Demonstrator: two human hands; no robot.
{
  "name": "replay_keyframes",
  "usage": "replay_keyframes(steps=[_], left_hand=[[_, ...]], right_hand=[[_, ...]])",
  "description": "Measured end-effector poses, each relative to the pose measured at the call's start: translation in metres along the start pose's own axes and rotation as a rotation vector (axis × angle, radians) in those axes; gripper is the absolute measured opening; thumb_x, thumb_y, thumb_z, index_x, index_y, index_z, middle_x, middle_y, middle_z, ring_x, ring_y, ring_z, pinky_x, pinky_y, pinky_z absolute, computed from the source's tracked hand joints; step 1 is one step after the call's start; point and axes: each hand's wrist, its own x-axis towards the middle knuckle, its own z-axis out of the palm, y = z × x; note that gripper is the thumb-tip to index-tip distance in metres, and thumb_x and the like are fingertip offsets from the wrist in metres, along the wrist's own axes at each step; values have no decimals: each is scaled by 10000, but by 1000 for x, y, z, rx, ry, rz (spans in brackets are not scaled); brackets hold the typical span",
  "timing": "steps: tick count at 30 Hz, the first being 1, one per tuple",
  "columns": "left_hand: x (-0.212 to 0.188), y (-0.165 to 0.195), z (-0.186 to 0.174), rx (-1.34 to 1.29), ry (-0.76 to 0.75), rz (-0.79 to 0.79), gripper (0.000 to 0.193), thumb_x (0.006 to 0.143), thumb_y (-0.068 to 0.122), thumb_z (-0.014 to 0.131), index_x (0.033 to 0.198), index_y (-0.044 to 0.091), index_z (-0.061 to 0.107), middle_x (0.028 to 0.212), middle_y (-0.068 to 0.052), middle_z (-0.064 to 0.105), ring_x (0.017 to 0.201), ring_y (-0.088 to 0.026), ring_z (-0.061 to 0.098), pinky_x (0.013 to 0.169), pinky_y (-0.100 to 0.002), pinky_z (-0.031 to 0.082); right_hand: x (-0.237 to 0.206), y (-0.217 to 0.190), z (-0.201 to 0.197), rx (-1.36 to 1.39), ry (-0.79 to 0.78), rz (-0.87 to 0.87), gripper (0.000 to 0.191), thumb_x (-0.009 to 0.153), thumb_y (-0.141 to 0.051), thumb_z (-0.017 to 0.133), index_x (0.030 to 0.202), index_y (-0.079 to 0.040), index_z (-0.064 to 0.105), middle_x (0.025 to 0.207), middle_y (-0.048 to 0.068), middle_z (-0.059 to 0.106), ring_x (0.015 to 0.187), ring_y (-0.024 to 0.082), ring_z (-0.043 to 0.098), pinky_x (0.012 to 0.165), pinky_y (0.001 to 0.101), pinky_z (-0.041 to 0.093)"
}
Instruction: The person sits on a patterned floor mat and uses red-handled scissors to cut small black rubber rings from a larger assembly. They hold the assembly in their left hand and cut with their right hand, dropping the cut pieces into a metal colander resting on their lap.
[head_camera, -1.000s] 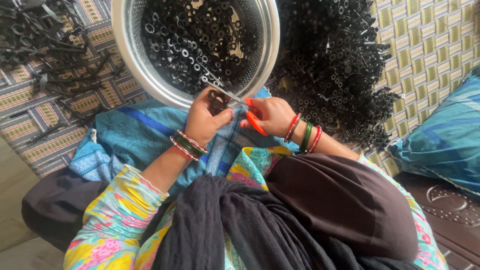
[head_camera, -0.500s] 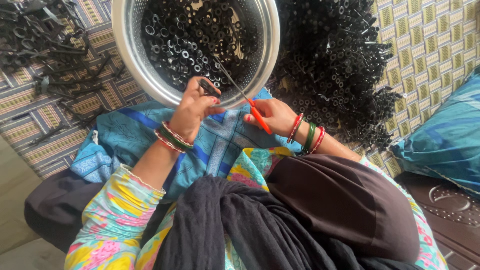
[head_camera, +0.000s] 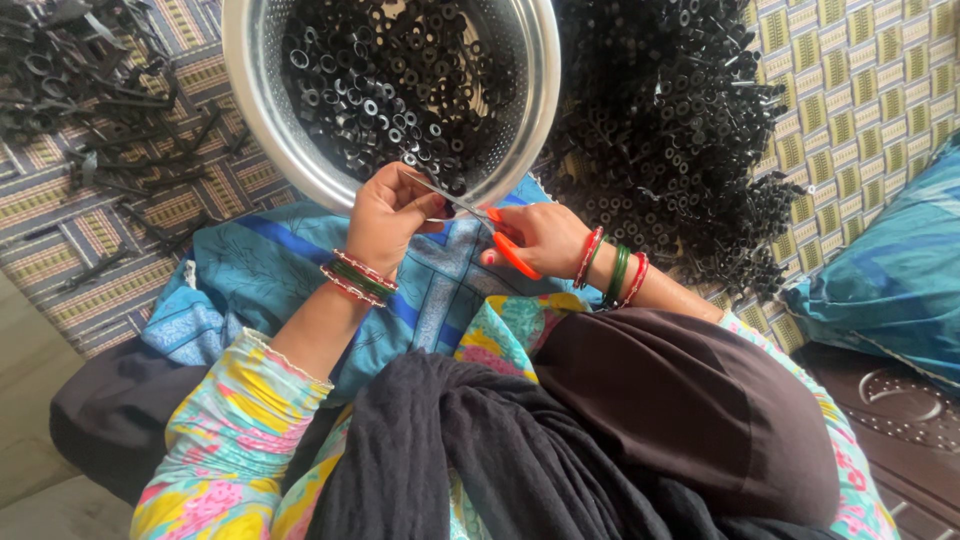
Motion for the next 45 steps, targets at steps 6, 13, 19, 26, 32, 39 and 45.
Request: replay_keyframes(steps=[6, 13, 19, 26, 32, 39, 45], left_hand=[[-2, 2, 1, 6, 21, 21, 124, 961, -16, 710, 987, 70, 624, 900, -18, 735, 796, -102, 705, 704, -253, 599], [-1, -2, 0, -21, 39, 29, 127, 955, -34, 686, 990, 66, 615, 905, -27, 736, 810, -113, 720, 722, -269, 623], [-1, -11, 3, 59, -60, 55, 138, 942, -47, 682, 1005, 50, 605, 922, -29, 730, 846, -110, 716, 746, -264, 624], [0, -19, 1, -21, -39, 43, 149, 943, -40, 694, 1008, 48, 592, 907, -34, 721, 819, -116, 717, 729, -275, 630], [0, -18, 2, 106, -77, 22, 127, 947, -35, 692, 1005, 39, 607, 908, -43, 738, 820, -125, 729, 712, -268, 616], [1, -2, -1, 118, -113, 33, 150, 927, -41, 697, 1001, 48, 601, 934, -52, 729, 851, -131, 736, 728, -269, 624], [6, 79, -66, -311, 127, 259, 144, 1053, 205, 691, 1051, 73, 633, 995, -136, 740, 884, -219, 742, 783, -323, 621]], right_hand=[[2, 1, 4, -53, 20, 34, 569, 779, -631, 771, 825, -74, 662, 610, 82, 629, 576, 303, 640, 552, 434, 468], [1, 4, 6, -32, 22, 46, 528, 820, -613, 743, 859, -89, 703, 639, 93, 635, 615, 309, 642, 575, 442, 468], [0, 9, -1, 162, -97, 82, 562, 860, -644, 637, 975, -95, 667, 634, 96, 622, 593, 292, 635, 572, 436, 471], [2, 12, 11, 41, 28, 46, 572, 834, -646, 682, 853, -74, 669, 641, 91, 620, 586, 274, 609, 565, 431, 457], [0, 13, 4, 307, -59, 93, 545, 872, -623, 667, 850, -79, 652, 630, 72, 628, 580, 217, 628, 547, 395, 481], [1, 5, 9, 105, 116, 190, 472, 809, -544, 763, 801, -74, 723, 566, 89, 590, 499, 223, 571, 528, 390, 440], [-1, 6, 3, 136, 68, 193, 448, 894, -438, 789, 787, -12, 703, 571, 77, 599, 503, 166, 549, 521, 358, 422]])
